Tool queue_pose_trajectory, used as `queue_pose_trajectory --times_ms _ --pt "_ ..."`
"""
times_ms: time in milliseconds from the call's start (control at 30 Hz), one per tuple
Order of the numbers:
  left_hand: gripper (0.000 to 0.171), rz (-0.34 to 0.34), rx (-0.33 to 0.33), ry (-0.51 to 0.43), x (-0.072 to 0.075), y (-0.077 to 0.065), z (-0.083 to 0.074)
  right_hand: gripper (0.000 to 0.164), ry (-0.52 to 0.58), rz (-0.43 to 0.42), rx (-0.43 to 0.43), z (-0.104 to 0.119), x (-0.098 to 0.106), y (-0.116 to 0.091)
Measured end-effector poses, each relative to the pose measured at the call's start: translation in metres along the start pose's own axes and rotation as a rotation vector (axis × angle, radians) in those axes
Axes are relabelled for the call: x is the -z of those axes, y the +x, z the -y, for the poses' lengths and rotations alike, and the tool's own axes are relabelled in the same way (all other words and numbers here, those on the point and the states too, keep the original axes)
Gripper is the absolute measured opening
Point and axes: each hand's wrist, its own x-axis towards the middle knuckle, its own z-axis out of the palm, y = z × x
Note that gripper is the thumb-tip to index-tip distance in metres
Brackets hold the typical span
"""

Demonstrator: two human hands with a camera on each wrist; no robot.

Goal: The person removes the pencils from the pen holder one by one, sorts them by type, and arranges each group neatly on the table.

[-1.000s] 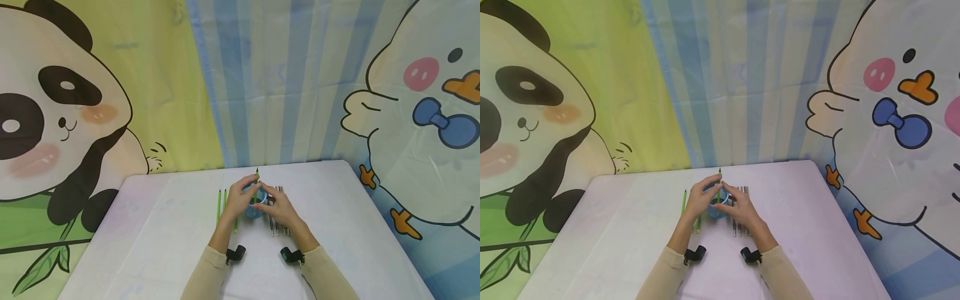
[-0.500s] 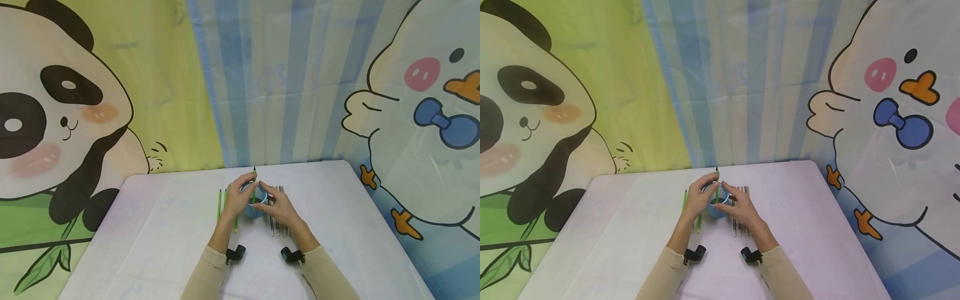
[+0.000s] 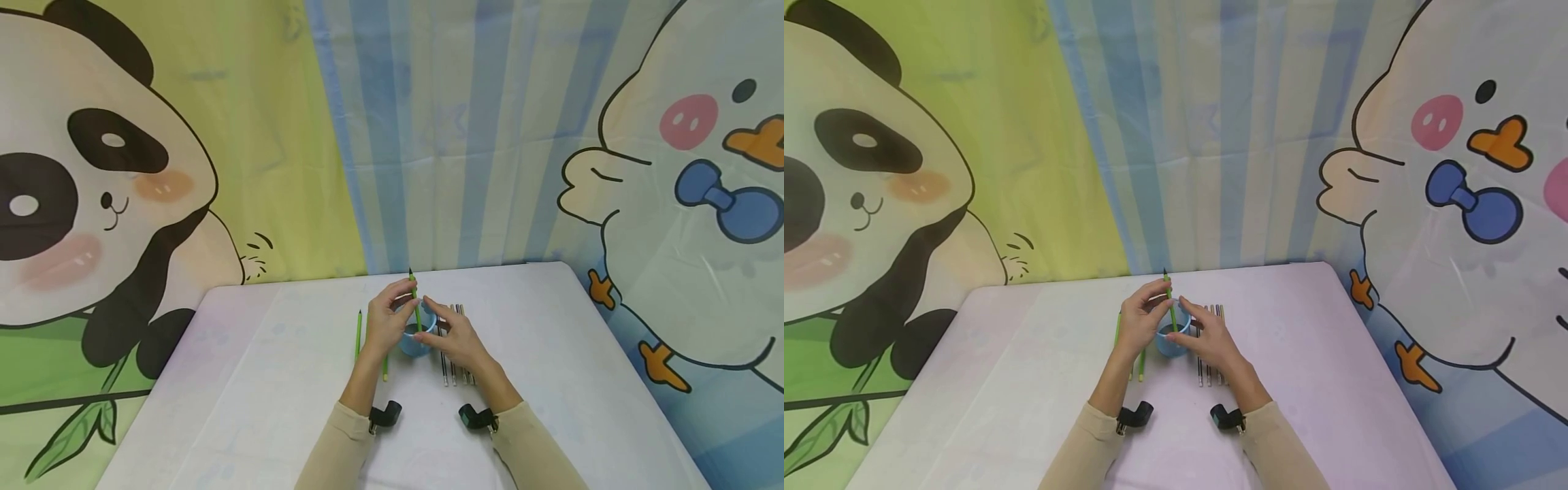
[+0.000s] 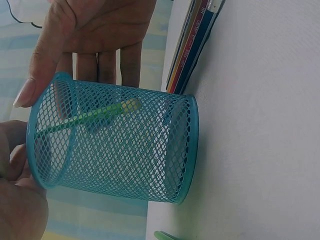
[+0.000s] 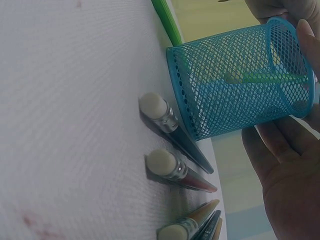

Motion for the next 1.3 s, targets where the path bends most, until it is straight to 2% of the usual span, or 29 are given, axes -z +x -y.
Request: queue_pose_trajectory --times_ms 400,600,867,1300 --pt "0.031 -0.119 -0.040 0.037 -0.0025 0.0006 -0.0024 0.085 0.031 -0.013 0.010 0.0010 -0.0004 -0.0008" --pt "0.031 -0.100 -0.050 0.019 -0.0006 -0.0010 -0.0011 0.085 0.025 -0.013 0.006 -0.0022 -0.0009 -0.0011" --pt "0.033 -0.088 -0.028 0.026 0.0004 -0.0015 -0.0011 0.085 0.041 -0.016 0.008 -0.0043 -0.0022 -0.0017" --pt "0.032 -0.089 -0.053 0.018 0.0000 -0.0012 0.0001 0.084 0.055 -0.015 0.012 -0.0022 -0.0027 0.0006"
